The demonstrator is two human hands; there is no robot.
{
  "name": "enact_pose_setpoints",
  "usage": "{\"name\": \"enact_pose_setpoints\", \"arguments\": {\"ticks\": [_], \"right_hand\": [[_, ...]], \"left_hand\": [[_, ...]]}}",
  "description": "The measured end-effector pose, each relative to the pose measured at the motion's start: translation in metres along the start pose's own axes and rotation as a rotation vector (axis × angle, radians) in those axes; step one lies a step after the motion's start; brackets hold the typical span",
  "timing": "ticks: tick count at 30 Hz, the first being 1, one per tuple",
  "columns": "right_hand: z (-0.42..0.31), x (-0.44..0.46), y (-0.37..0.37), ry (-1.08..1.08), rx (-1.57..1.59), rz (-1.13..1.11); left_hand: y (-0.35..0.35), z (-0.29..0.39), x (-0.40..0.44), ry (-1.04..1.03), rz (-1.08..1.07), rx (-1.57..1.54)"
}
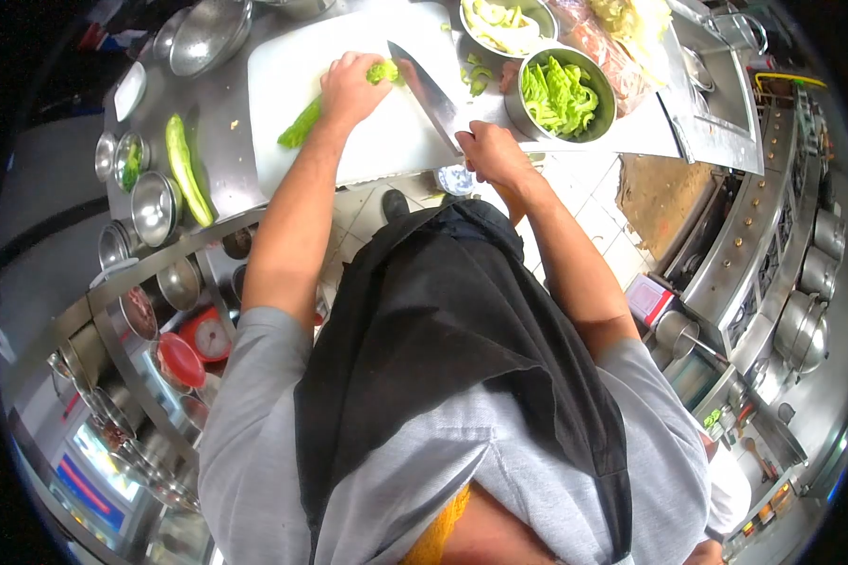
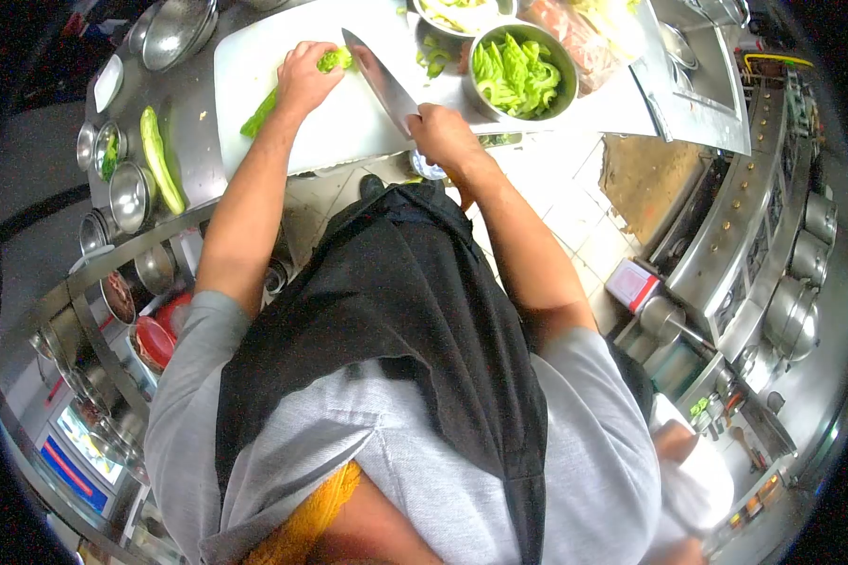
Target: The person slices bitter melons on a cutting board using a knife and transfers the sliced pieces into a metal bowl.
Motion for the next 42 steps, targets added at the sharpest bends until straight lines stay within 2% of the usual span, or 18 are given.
{"name": "enact_pose_setpoints", "arguments": {"ticks": [5,7,14,16,18,19,28,35,37,42], "right_hand": [[0.001,0.004,0.001,-0.003,0.0,0.021],[0.001,-0.001,0.009,-0.013,0.005,0.038],[0.023,0.007,0.013,-0.053,-0.046,0.065],[0.033,0.008,0.006,-0.049,-0.055,0.058],[0.039,0.011,-0.006,0.07,-0.139,0.051],[0.024,0.002,-0.002,-0.018,-0.056,0.003],[0.01,-0.001,0.007,-0.017,0.052,0.014],[0.015,0.012,0.001,-0.014,-0.004,-0.023],[0.016,0.01,-0.001,0.07,-0.068,-0.006],[0.005,0.017,-0.002,0.026,-0.037,-0.04]], "left_hand": [[0.012,0.013,-0.002,0.034,-0.041,0.077],[0.011,0.015,-0.003,0.039,-0.129,0.2],[0.006,0.015,0.0,0.075,-0.12,0.181],[0.005,0.026,-0.002,-0.035,0.002,0.162],[0.003,0.029,0.0,-0.031,-0.022,0.167],[0.002,0.029,0.0,-0.027,-0.046,0.171],[0.006,0.017,-0.002,-0.019,-0.094,0.084],[0.004,0.017,-0.002,-0.024,-0.06,0.086],[0.002,0.017,-0.002,-0.024,-0.045,0.092],[0.003,0.02,0.0,0.009,-0.074,0.119]]}}
Point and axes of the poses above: each hand's wrist, its own x-axis towards the middle knuckle, its own y-axis out of the back of the hand, z = x × y, the point moved 2 cm from there along x, towards the middle knuckle, and after that the axes turned 12 degrees about y, right-handed, at the moved point
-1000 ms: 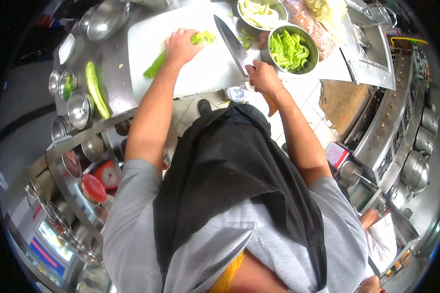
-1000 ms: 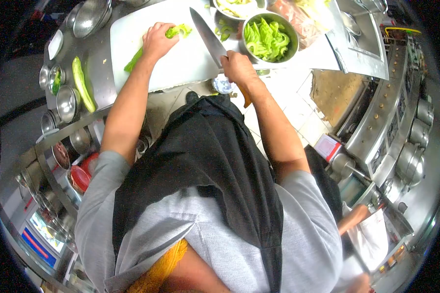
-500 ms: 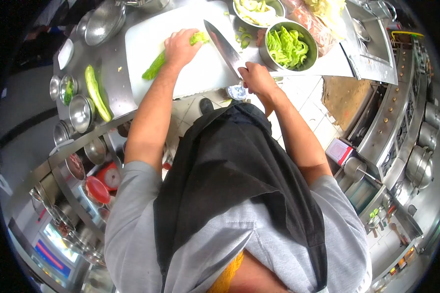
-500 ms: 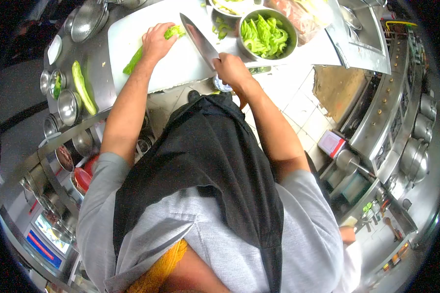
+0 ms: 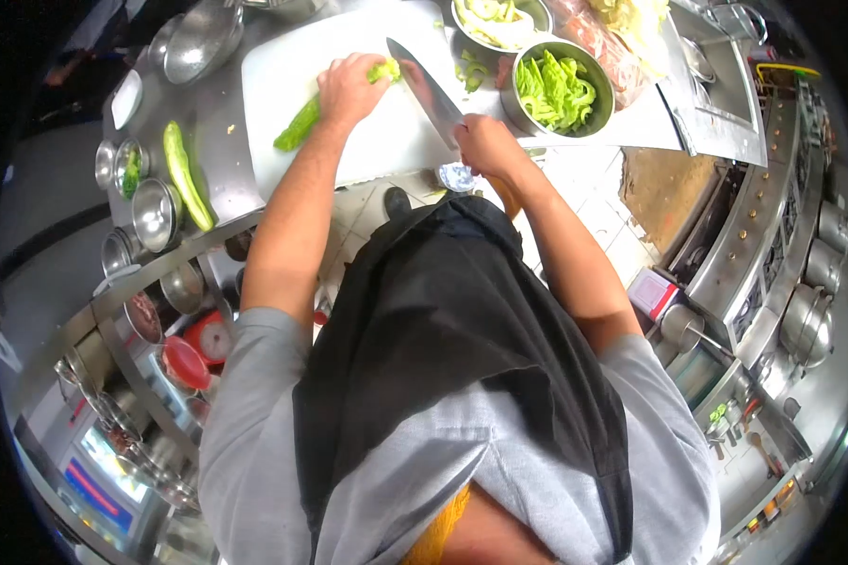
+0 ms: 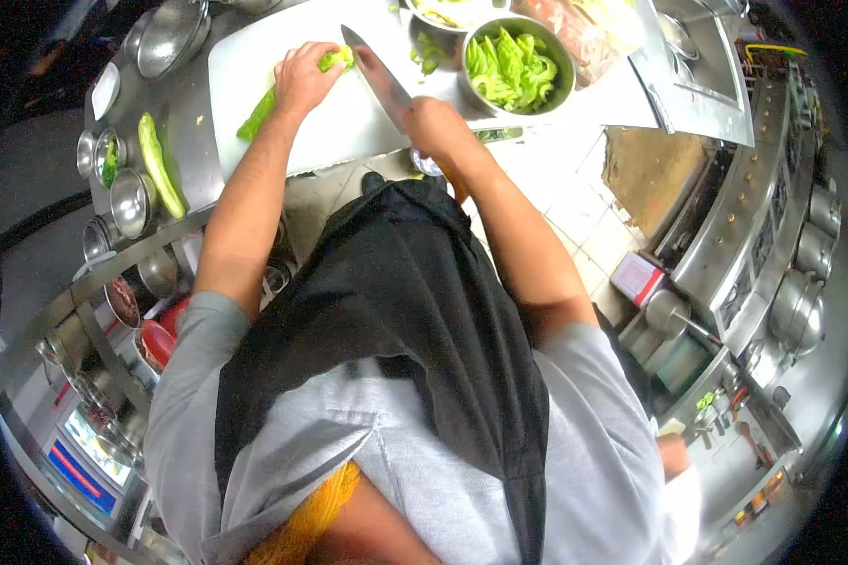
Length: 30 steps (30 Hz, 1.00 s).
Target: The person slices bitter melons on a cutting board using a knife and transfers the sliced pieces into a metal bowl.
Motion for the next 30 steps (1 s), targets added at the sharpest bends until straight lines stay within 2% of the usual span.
{"name": "enact_pose_setpoints", "arguments": {"ticks": [2,5,8,12,14,17,19,23,25,26,28,29,30], "right_hand": [[-0.001,0.003,-0.004,-0.001,0.035,-0.023],[0.0,-0.017,-0.008,0.055,-0.096,-0.047],[-0.001,-0.032,0.001,-0.032,-0.093,-0.118],[0.016,-0.045,0.001,0.018,-0.2,-0.099],[0.017,-0.058,0.002,0.051,-0.328,0.023],[0.022,-0.074,0.007,0.058,-0.359,0.072],[0.029,-0.082,0.006,0.056,-0.363,0.089],[0.038,-0.104,0.001,-0.026,-0.251,0.11],[0.041,-0.114,-0.001,-0.05,-0.199,0.114],[0.043,-0.118,-0.003,-0.054,-0.195,0.126],[0.044,-0.124,-0.007,-0.063,-0.169,0.144],[0.044,-0.123,-0.009,-0.088,-0.141,0.14],[0.043,-0.123,-0.009,-0.087,-0.138,0.142]], "left_hand": [[0.002,-0.002,-0.001,0.027,-0.046,0.024],[0.003,-0.003,0.0,-0.001,-0.032,-0.006],[-0.001,-0.002,0.002,-0.005,-0.025,0.003],[0.0,-0.003,0.01,0.028,0.053,0.042],[-0.001,-0.003,0.011,0.054,0.087,0.073],[0.005,0.007,0.017,-0.003,0.177,0.106],[0.005,0.019,0.021,-0.211,0.039,0.064],[-0.003,0.039,0.026,-0.306,-0.043,0.148],[-0.002,0.05,0.032,-0.187,-0.121,0.104],[-0.004,0.057,0.038,-0.2,-0.12,0.104],[-0.012,0.071,0.054,-0.183,-0.195,-0.228],[-0.015,0.084,0.062,-0.188,-0.197,-0.226],[-0.019,0.097,0.071,-0.142,-0.171,-0.358]]}}
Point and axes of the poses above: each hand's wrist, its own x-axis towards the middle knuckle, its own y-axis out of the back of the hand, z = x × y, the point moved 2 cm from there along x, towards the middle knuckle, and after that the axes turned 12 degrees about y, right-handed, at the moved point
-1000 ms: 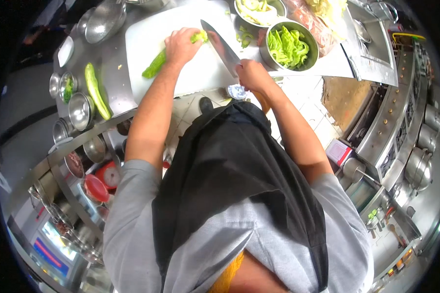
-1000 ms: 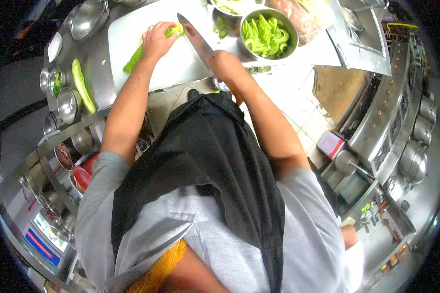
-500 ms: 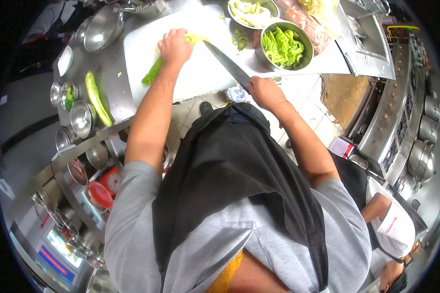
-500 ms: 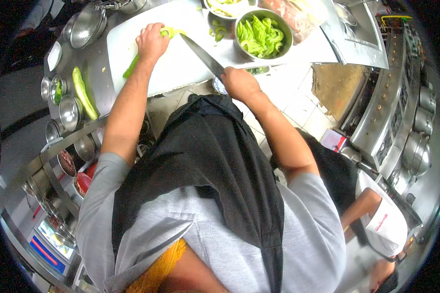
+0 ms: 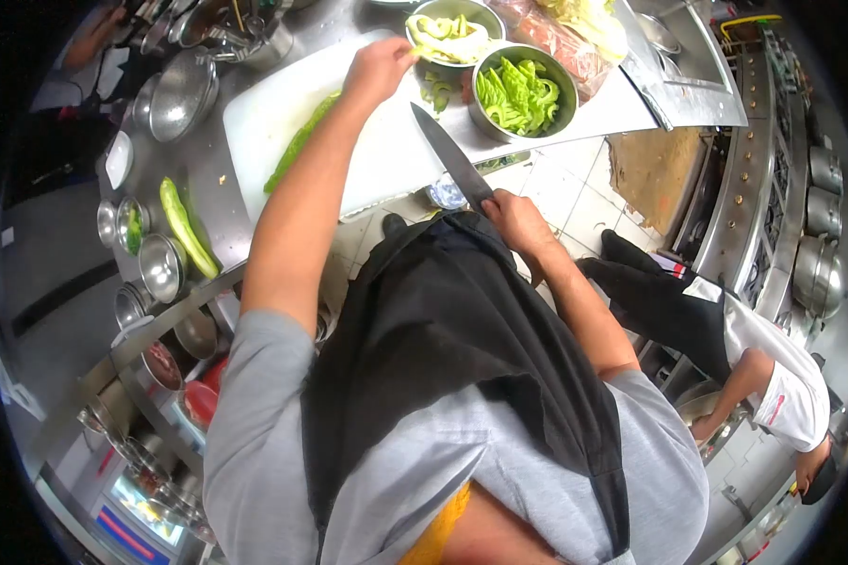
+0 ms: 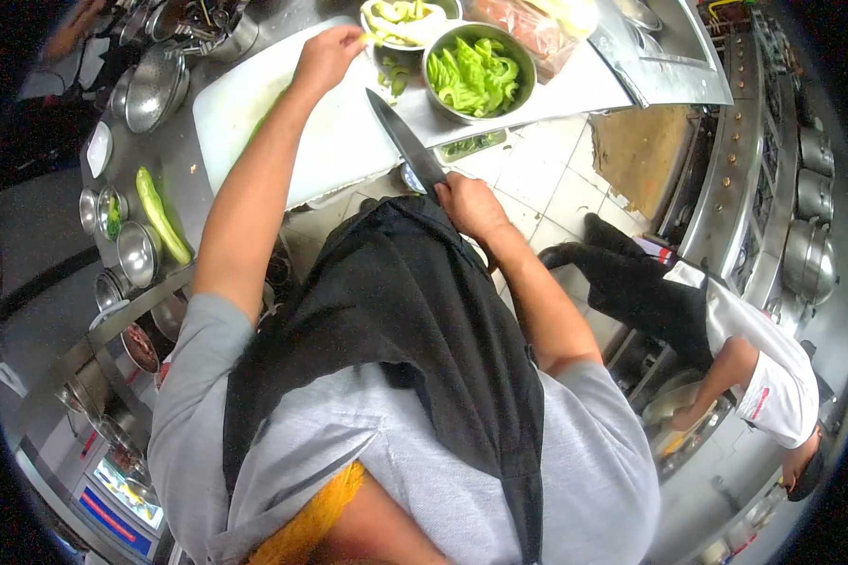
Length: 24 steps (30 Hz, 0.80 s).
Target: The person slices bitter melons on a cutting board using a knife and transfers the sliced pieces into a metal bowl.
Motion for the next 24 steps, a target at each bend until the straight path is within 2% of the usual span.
{"name": "enact_pose_setpoints", "arguments": {"ticks": [4,7,11,13,16,18,22,24], "right_hand": [[-0.005,0.011,0.003,-0.008,0.067,0.011],[-0.005,0.037,-0.003,0.044,0.095,0.019],[-0.021,0.071,-0.002,0.057,0.127,-0.018],[-0.024,0.093,-0.011,0.115,0.095,-0.039],[-0.042,0.108,-0.004,0.134,-0.018,-0.061],[-0.05,0.118,-0.003,0.2,-0.062,-0.14],[-0.061,0.129,-0.005,0.18,-0.04,-0.166],[-0.063,0.131,-0.009,0.242,0.045,-0.172]], "left_hand": [[0.027,0.027,0.014,0.09,0.127,-0.282],[0.049,-0.036,-0.01,0.178,0.16,-0.297],[0.096,-0.104,-0.12,0.198,0.306,0.255],[0.1,-0.129,-0.163,0.323,0.309,0.318],[0.089,-0.124,-0.182,0.3,0.281,0.472],[0.08,-0.118,-0.171,0.255,0.282,0.465],[0.072,-0.101,-0.127,0.098,0.251,0.408],[0.069,-0.094,-0.109,0.037,0.223,0.39]]}}
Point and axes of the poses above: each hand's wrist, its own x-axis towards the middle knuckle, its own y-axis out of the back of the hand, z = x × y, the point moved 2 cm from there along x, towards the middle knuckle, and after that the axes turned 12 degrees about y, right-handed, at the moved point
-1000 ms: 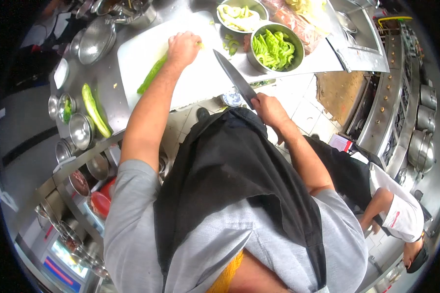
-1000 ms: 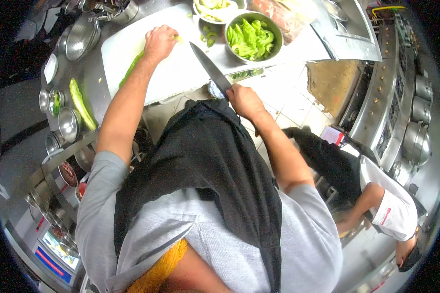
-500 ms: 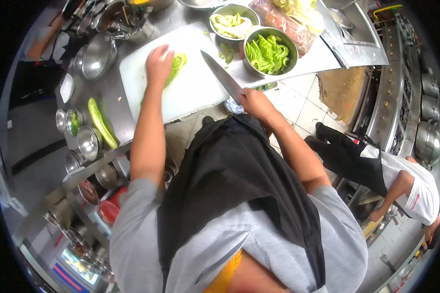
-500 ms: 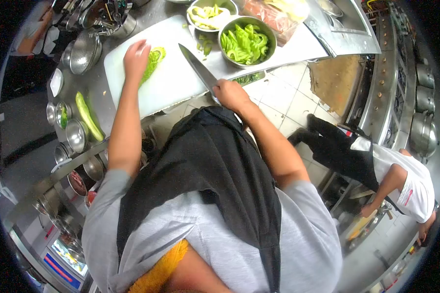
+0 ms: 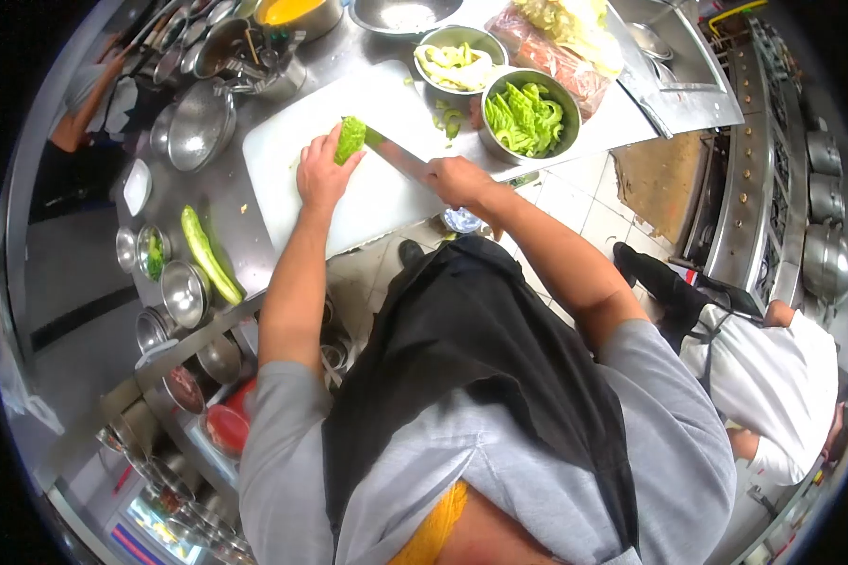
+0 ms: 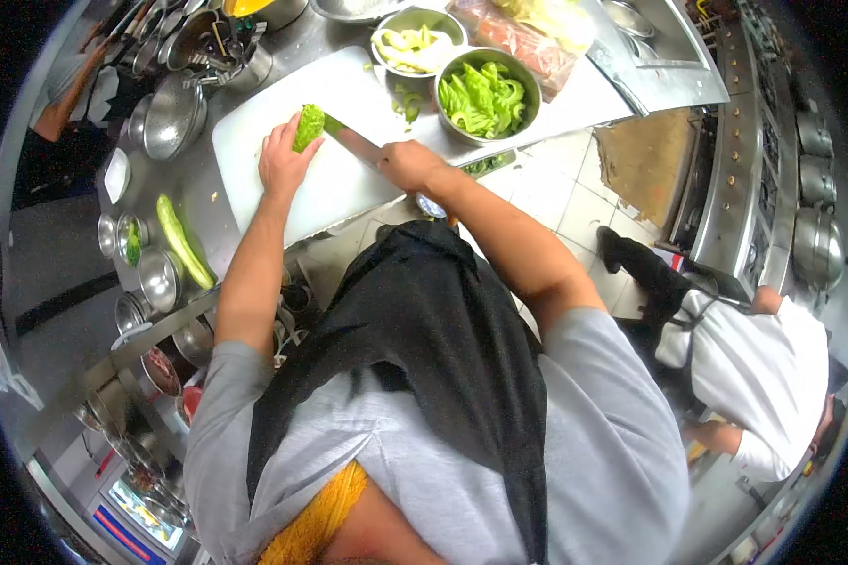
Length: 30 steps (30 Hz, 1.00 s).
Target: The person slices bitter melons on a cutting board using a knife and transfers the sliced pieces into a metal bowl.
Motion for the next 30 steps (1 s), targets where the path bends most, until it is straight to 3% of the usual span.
{"name": "enact_pose_setpoints", "arguments": {"ticks": [9,14,18,22,25,28,30], "right_hand": [[-0.005,-0.037,0.006,-0.121,0.273,0.081],[-0.003,-0.109,0.029,-0.134,0.381,0.279],[0.004,-0.176,0.048,-0.281,0.718,0.354],[0.023,-0.236,0.051,-0.368,1.008,0.369],[0.017,-0.295,0.056,-0.462,1.051,0.336],[0.025,-0.348,0.048,-0.57,1.062,0.375],[0.031,-0.366,0.045,-0.616,1.039,0.45]], "left_hand": [[0.007,0.036,0.018,0.003,-0.006,-0.088],[0.028,0.123,0.032,-0.185,0.043,-0.164],[0.04,0.21,0.038,-0.32,-0.146,-0.102],[0.001,0.278,0.047,-0.457,-0.244,0.001],[-0.034,0.31,0.044,-0.575,-0.322,0.049],[-0.061,0.324,0.031,-0.656,-0.252,-0.02],[-0.065,0.312,0.029,-0.667,-0.194,-0.397]]}}
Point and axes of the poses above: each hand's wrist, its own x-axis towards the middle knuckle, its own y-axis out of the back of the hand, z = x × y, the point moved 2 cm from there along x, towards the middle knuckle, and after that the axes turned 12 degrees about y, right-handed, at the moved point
